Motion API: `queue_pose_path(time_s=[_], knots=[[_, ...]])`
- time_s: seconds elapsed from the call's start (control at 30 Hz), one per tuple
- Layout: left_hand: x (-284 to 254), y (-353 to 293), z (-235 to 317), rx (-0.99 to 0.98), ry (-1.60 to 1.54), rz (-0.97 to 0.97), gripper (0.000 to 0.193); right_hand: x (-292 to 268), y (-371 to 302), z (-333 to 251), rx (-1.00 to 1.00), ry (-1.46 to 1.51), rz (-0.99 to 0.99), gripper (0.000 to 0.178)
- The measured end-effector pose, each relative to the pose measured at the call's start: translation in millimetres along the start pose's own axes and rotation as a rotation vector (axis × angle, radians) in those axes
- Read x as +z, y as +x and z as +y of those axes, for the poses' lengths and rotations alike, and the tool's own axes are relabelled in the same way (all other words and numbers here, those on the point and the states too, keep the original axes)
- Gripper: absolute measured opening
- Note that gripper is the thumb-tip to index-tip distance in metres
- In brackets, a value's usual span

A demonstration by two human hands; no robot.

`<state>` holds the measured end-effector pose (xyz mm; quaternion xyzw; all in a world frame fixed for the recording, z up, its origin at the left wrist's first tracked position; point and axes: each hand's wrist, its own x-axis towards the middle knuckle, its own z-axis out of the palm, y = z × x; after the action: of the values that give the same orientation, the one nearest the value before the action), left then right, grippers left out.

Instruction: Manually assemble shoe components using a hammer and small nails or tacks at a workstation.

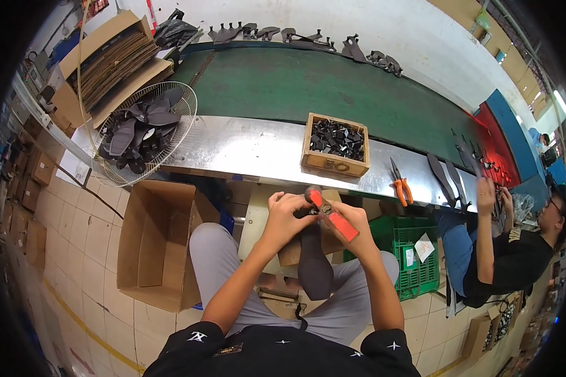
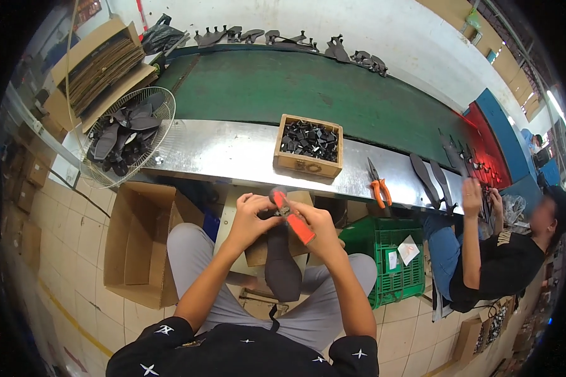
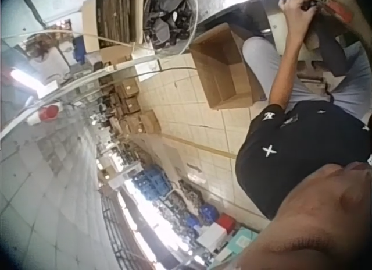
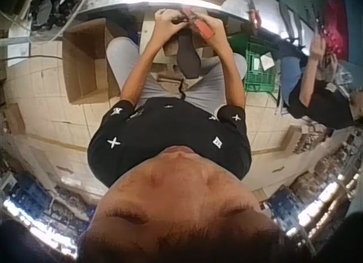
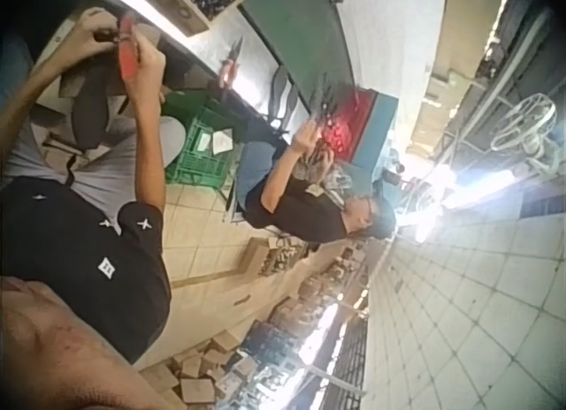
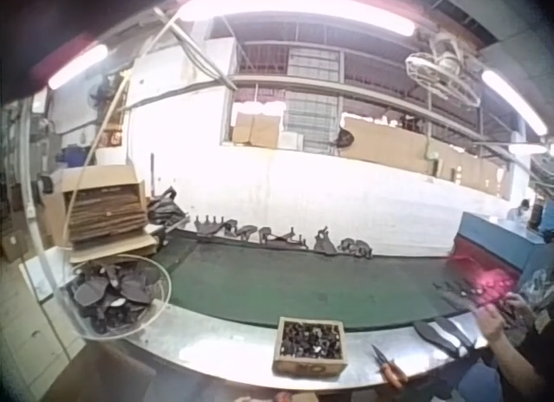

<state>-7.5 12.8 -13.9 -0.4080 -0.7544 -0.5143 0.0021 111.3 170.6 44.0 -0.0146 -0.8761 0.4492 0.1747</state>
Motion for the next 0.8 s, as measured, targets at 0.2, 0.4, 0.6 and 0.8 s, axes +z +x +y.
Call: queue_pose_path(time_s=[0.2, 0.4, 0.6, 0.8], knots=[[-7.0, -3.7, -8.9, -0.007, -0.088, -0.054, 0.026, -4.8, 10.5, -20.1, -0.103, -0.219, -0.073, 0.029], [-5.9, -1.3, -6.7, -0.031, -0.168, -0.093, 0.028, 0.1, 10.4, -21.3, -0.083, -0.135, 0.025, 0.029], [-13.5, 3.6, 0.6, -0.026, -0.157, -0.124, 0.030, -4.0, -5.0, -44.7, 0.365, 0.164, 0.264, 0.021], [-17.3, 8.5, 0.6, -0.002, -0.167, -0.182, 0.031, -18.0, -20.2, -67.9, 0.267, 0.225, 0.162, 0.027]])
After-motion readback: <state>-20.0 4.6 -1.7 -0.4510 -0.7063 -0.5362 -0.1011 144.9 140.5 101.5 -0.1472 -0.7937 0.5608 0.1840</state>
